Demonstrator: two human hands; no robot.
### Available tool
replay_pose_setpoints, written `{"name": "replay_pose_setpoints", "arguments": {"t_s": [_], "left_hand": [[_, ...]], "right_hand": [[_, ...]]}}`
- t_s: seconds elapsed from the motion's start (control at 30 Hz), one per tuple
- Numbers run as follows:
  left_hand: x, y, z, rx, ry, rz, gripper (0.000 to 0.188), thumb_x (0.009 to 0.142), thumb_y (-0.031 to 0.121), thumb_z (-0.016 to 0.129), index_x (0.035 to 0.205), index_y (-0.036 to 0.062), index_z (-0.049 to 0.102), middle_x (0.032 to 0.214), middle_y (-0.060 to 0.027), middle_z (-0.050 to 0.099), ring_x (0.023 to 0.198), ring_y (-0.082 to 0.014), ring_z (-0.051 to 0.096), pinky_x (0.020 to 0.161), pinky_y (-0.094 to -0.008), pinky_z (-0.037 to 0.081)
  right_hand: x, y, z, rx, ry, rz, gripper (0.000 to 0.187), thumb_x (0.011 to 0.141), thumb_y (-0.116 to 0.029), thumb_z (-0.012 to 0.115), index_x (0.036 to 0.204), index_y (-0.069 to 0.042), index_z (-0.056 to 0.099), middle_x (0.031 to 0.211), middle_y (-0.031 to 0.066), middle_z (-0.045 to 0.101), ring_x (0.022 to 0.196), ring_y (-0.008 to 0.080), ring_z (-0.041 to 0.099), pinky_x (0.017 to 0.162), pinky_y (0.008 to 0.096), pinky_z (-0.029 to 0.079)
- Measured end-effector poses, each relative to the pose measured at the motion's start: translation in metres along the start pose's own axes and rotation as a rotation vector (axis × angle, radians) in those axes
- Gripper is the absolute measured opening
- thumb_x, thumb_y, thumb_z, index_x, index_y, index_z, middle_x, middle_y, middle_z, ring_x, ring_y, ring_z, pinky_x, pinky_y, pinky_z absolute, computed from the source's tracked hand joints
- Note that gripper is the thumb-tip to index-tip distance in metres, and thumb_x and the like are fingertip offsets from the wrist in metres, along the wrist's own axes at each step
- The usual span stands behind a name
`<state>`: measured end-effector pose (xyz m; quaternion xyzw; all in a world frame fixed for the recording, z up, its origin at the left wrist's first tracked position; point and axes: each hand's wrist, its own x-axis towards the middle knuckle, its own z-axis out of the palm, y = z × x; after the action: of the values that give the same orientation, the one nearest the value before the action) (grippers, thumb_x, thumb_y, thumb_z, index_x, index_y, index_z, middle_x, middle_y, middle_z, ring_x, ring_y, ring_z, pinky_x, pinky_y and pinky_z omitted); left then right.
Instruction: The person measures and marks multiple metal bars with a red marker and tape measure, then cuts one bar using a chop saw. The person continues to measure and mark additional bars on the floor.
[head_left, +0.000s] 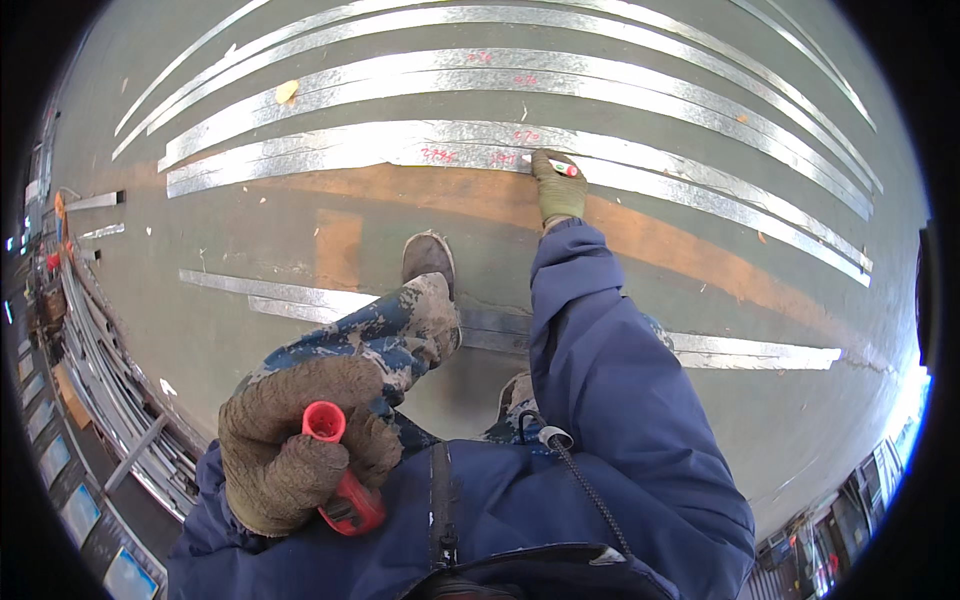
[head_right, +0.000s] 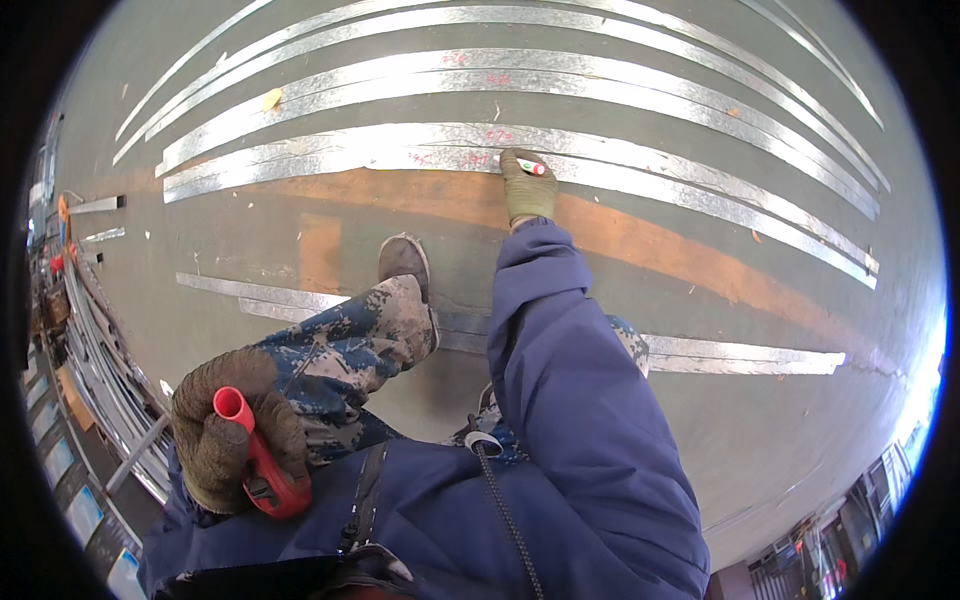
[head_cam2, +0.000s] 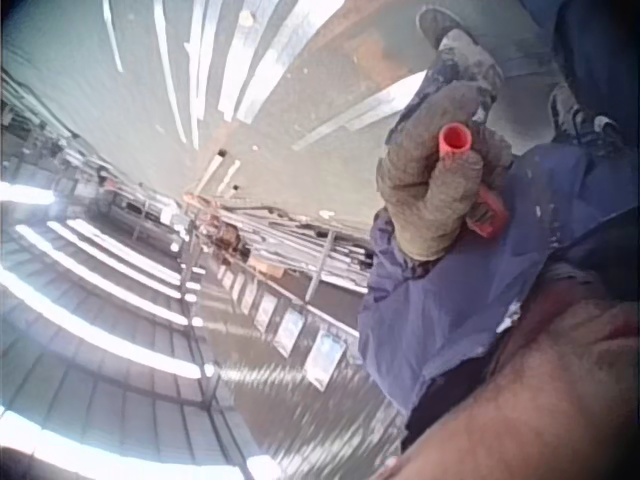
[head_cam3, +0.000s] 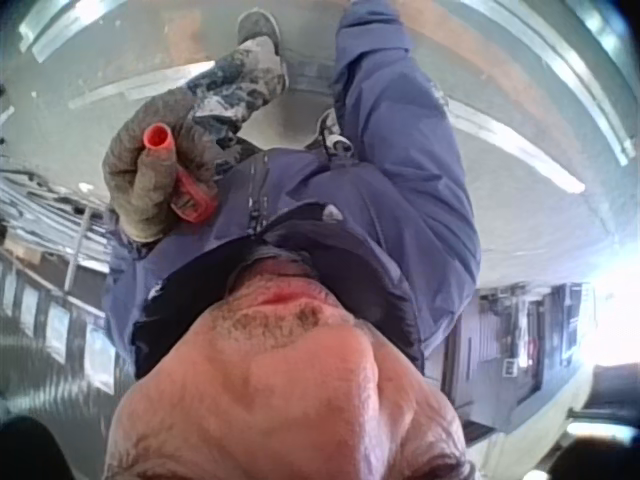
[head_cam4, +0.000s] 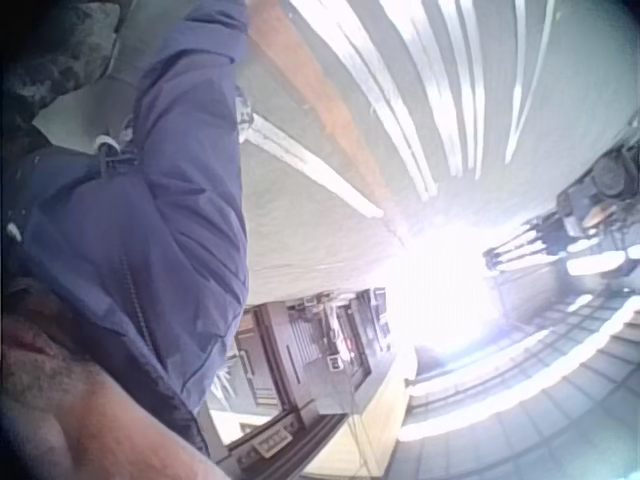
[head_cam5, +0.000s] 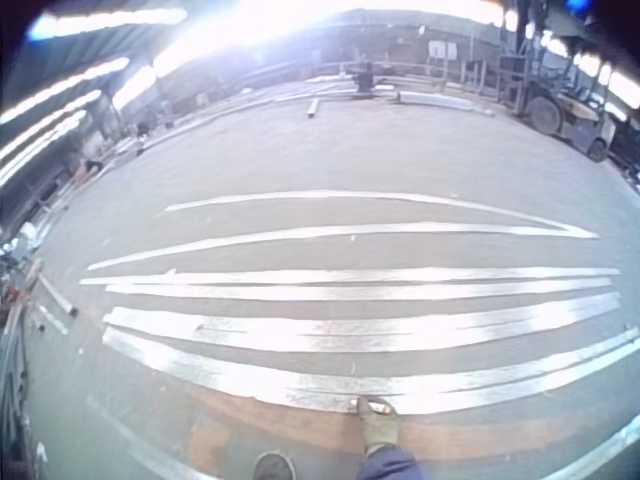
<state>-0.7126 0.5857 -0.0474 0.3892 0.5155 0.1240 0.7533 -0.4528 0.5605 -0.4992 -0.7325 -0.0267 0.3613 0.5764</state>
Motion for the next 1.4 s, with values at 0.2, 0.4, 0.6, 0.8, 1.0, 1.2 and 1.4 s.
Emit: {"name": "replay_pose_setpoints", "arguments": {"t_s": [0.2, 0.4, 0.6, 0.8, 1.0, 1.2, 1.4], "left_hand": [[0.003, 0.003, 0.006, -0.012, -0.010, -0.004, 0.055, 0.089, 0.027, 0.080, 0.130, -0.0044, 0.063, 0.113, -0.0283, 0.066, 0.069, -0.0236, 0.071, 0.058, -0.0344, 0.057], [0.007, 0.003, 0.010, 0.056, 0.020, 0.007, 0.058, 0.087, 0.034, 0.082, 0.128, -0.0024, 0.063, 0.077, -0.0227, 0.072, 0.055, -0.0260, 0.069, 0.047, -0.0357, 0.056], [0.006, 0.005, 0.007, 0.076, 0.049, -0.025, 0.059, 0.086, 0.033, 0.083, 0.129, -0.0024, 0.063, 0.079, -0.0230, 0.073, 0.058, -0.0269, 0.071, 0.049, -0.0364, 0.056], [0.005, 0.009, 0.009, 0.075, 0.073, -0.072, 0.063, 0.083, 0.034, 0.085, 0.129, -0.0033, 0.063, 0.081, -0.0223, 0.074, 0.061, -0.0268, 0.072, 0.052, -0.0363, 0.058], [0.004, 0.010, 0.007, 0.097, 0.085, -0.104, 0.064, 0.082, 0.035, 0.086, 0.128, -0.0043, 0.064, 0.082, -0.0218, 0.074, 0.063, -0.0267, 0.072, 0.054, -0.0363, 0.059], [0.004, 0.020, -0.001, 0.022, -0.073, -0.162, 0.049, 0.091, 0.012, 0.079, 0.134, -0.0049, 0.063, 0.099, -0.0158, 0.076, 0.090, -0.0204, 0.073, 0.081, -0.0340, 0.058], [0.003, 0.022, -0.001, 0.012, -0.065, -0.189, 0.050, 0.089, 0.010, 0.080, 0.134, -0.0055, 0.063, 0.103, -0.0163, 0.076, 0.094, -0.0220, 0.073, 0.084, -0.0350, 0.058]], "right_hand": [[-0.003, -0.006, 0.001, -0.014, -0.008, 0.001, 0.022, 0.088, -0.022, 0.081, 0.101, -0.006, 0.079, 0.087, 0.0009, 0.074, 0.079, 0.0112, 0.064, 0.075, 0.0290, 0.053], [-0.005, -0.008, -0.001, 0.015, -0.003, 0.002, 0.023, 0.088, -0.023, 0.082, 0.102, -0.005, 0.078, 0.082, 0.0012, 0.072, 0.071, 0.0104, 0.062, 0.067, 0.0275, 0.051], [-0.010, -0.017, 0.001, -0.083, 0.009, -0.022, 0.023, 0.088, -0.024, 0.082, 0.101, -0.005, 0.078, 0.081, 0.0009, 0.072, 0.070, 0.0097, 0.062, 0.065, 0.0274, 0.051], [-0.010, -0.016, -0.001, -0.101, 0.022, -0.038, 0.025, 0.088, -0.026, 0.082, 0.101, -0.006, 0.078, 0.085, 0.0023, 0.074, 0.075, 0.0111, 0.065, 0.072, 0.0284, 0.053], [-0.008, -0.016, 0.002, -0.082, 0.024, -0.021, 0.025, 0.086, -0.025, 0.082, 0.101, -0.006, 0.078, 0.086, 0.0028, 0.074, 0.078, 0.0123, 0.066, 0.074, 0.0283, 0.053], [-0.004, -0.008, -0.001, -0.115, 0.030, -0.043, 0.026, 0.087, -0.026, 0.082, 0.101, -0.004, 0.078, 0.088, 0.0027, 0.074, 0.079, 0.0121, 0.066, 0.076, 0.0284, 0.053], [-0.003, -0.004, 0.002, -0.048, 0.042, -0.059, 0.027, 0.089, -0.026, 0.082, 0.102, -0.003, 0.078, 0.084, 0.0012, 0.072, 0.074, 0.0106, 0.063, 0.071, 0.0269, 0.052]]}}
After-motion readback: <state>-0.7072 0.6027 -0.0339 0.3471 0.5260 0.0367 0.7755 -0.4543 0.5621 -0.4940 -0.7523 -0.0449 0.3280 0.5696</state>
